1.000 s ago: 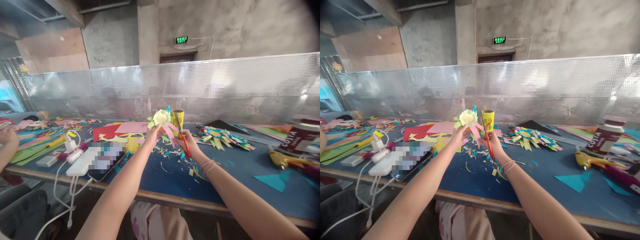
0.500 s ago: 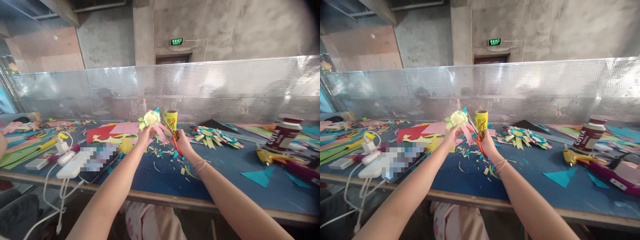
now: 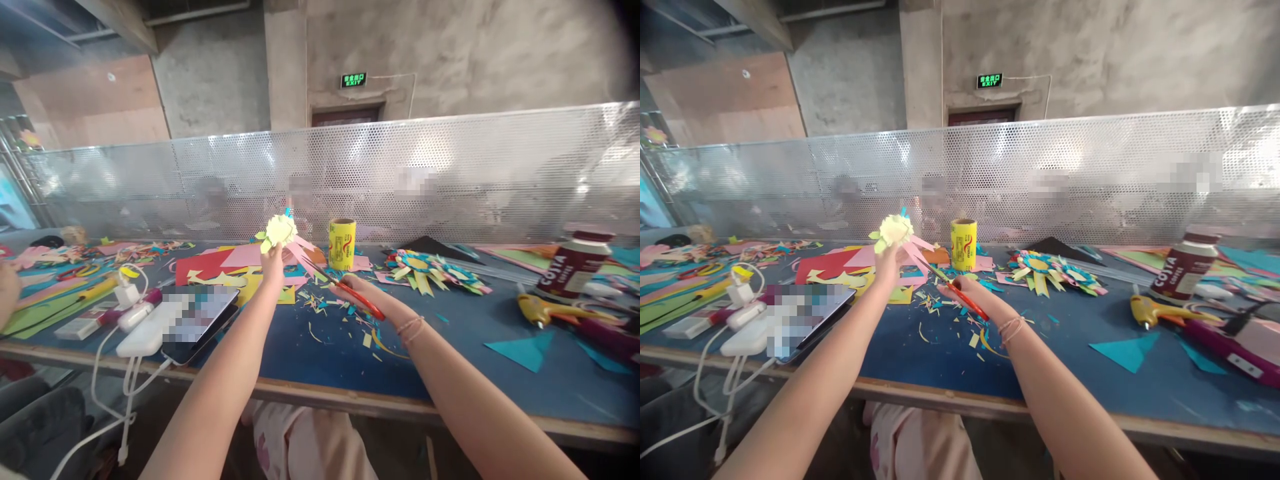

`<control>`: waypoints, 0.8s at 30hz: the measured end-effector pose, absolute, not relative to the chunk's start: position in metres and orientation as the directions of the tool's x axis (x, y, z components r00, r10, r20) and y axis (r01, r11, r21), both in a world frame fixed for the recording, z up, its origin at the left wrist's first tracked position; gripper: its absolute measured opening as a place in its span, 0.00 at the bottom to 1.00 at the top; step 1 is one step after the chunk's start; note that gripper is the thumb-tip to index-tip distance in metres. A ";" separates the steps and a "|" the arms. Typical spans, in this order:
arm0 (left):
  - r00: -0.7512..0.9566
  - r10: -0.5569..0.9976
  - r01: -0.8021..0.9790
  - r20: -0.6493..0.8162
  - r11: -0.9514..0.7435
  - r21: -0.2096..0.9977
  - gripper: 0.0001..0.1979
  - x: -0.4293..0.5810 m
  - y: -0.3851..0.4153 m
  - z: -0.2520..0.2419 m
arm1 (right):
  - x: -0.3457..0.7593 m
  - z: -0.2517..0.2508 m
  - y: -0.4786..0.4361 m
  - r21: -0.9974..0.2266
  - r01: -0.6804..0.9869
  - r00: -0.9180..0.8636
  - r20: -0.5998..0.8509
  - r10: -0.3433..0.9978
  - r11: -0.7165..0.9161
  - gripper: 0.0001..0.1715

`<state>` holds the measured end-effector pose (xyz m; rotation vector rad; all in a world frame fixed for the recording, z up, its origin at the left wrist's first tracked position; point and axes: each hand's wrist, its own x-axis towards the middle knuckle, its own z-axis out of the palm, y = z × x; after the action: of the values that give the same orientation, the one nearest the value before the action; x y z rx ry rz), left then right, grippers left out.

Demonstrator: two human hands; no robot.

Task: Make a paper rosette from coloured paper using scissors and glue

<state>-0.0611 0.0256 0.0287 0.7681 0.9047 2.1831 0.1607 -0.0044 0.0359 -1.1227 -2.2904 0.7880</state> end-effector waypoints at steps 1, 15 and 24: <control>-0.620 0.743 -0.342 0.253 -0.546 0.765 0.07 -0.060 0.024 0.030 | 0.161 0.036 -0.005 -0.678 0.542 -0.559 0.150 0.816 0.496 0.22; -0.561 0.796 -0.412 0.227 -0.506 0.758 0.09 -0.054 0.016 0.035 | 0.162 0.037 -0.008 -0.741 0.524 -0.592 0.037 0.805 0.420 0.25; -0.591 0.764 -0.401 0.258 -0.556 0.728 0.09 -0.052 0.021 0.031 | 0.164 0.040 -0.016 -0.814 0.440 -0.605 0.043 0.795 0.379 0.28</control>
<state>-0.0518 0.0212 0.0308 0.7445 0.8189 2.1609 0.1639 -0.0157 0.0397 -1.0663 -2.2128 1.1126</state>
